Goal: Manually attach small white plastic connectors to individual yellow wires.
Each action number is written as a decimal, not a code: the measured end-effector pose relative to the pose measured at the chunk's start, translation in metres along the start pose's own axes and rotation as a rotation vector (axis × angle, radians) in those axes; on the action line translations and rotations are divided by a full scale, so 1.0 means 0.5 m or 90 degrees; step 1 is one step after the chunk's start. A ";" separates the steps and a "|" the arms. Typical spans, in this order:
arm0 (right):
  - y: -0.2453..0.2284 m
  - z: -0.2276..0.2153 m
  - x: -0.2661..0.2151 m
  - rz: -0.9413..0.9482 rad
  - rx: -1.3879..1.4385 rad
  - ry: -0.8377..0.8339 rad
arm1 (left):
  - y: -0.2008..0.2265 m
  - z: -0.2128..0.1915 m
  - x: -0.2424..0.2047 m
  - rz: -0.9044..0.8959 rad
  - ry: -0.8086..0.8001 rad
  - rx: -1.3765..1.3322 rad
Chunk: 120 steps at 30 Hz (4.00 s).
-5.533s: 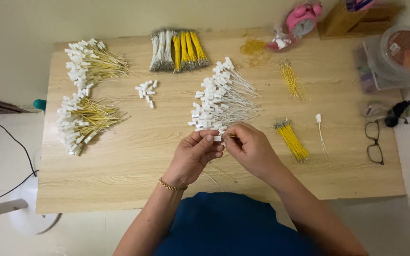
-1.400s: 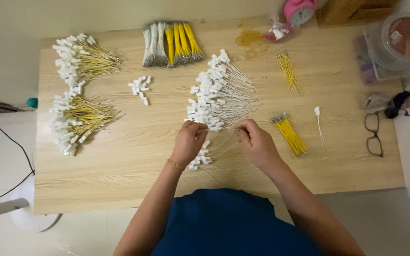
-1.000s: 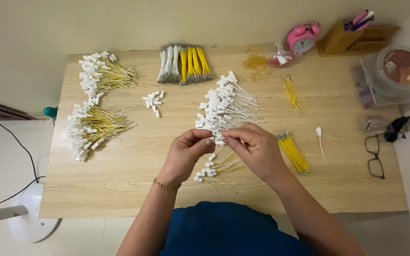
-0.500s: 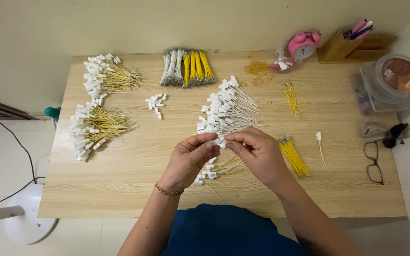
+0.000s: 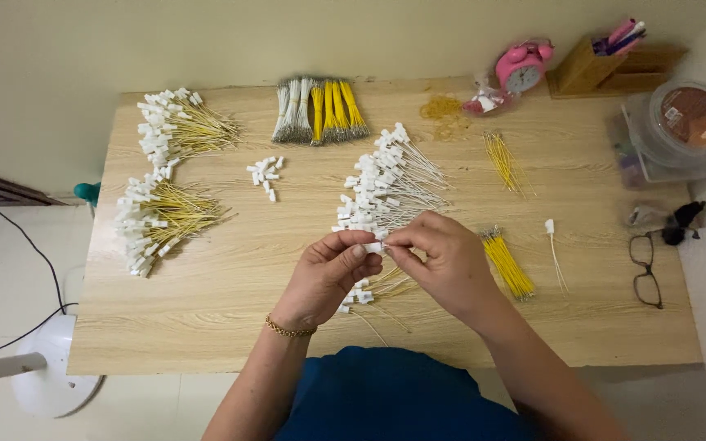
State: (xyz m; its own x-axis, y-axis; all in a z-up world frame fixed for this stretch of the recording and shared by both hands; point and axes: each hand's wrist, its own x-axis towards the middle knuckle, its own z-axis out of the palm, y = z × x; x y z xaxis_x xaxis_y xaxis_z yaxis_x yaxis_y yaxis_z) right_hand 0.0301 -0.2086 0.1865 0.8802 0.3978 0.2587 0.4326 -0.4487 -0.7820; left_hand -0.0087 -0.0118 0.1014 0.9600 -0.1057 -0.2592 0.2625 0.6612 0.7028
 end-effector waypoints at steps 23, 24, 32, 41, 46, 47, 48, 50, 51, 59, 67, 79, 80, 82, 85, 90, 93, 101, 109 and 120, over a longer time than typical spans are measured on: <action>0.084 0.043 -0.019 0.052 0.035 -0.076 | -0.063 -0.036 0.025 -0.069 0.027 0.025; 0.093 0.047 -0.020 0.049 0.028 -0.084 | -0.071 -0.044 0.028 -0.071 0.029 0.034; 0.375 0.288 -0.152 0.073 -0.160 -0.197 | -0.139 -0.196 0.107 -0.098 0.091 0.660; 0.460 0.290 -0.195 0.190 -0.275 -0.199 | -0.281 -0.272 0.168 -0.066 0.006 1.242; 0.560 0.083 -0.175 0.365 -0.364 0.033 | -0.251 -0.253 0.138 0.031 0.041 1.224; 0.573 0.051 -0.177 0.411 -0.411 0.071 | -0.246 -0.257 0.135 0.021 0.059 1.205; 0.585 0.019 -0.181 0.458 -0.458 0.110 | -0.241 -0.263 0.131 0.010 0.077 1.187; 0.593 0.002 -0.200 0.480 -0.430 0.103 | -0.189 -0.218 0.108 0.008 0.098 1.119; 0.596 -0.005 -0.210 0.502 -0.397 0.089 | -0.162 -0.196 0.094 -0.002 0.121 1.052; 0.621 -0.005 -0.218 0.588 -0.204 0.071 | -0.093 -0.146 0.040 0.002 0.218 0.714; 0.591 -0.043 -0.216 0.583 -0.182 0.142 | -0.071 -0.118 0.021 0.038 0.207 0.545; 0.512 -0.099 -0.166 0.443 -0.131 0.250 | -0.082 -0.113 0.013 0.065 0.187 0.528; 0.508 -0.103 -0.162 0.441 -0.126 0.270 | -0.078 -0.106 0.011 0.074 0.188 0.524; 0.493 -0.106 -0.150 0.433 -0.119 0.288 | -0.071 -0.094 0.009 0.088 0.193 0.520; 0.433 -0.094 -0.115 0.429 0.071 0.320 | -0.064 -0.077 0.013 0.116 0.184 0.533; 0.313 -0.024 -0.078 0.401 0.514 0.116 | -0.067 -0.040 0.028 0.118 0.087 0.472; 0.226 0.039 -0.059 0.367 0.582 0.007 | -0.047 0.008 0.024 0.113 0.058 0.422; 0.140 0.058 -0.033 0.253 0.387 -0.143 | -0.043 -0.004 0.024 0.116 0.067 0.354; 0.140 0.060 -0.037 0.218 0.353 -0.146 | -0.043 0.003 0.013 0.081 0.065 0.351; 0.123 0.060 -0.037 0.255 0.307 -0.110 | -0.003 0.040 -0.014 0.269 0.050 0.663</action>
State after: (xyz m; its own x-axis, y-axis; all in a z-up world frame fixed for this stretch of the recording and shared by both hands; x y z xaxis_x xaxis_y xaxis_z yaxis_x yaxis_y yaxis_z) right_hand 0.0345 -0.2195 0.1167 0.8936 0.4159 -0.1689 -0.0937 -0.1952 -0.9763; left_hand -0.0138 -0.0269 0.1157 0.9920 0.0506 0.1159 -0.0944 -0.3129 0.9451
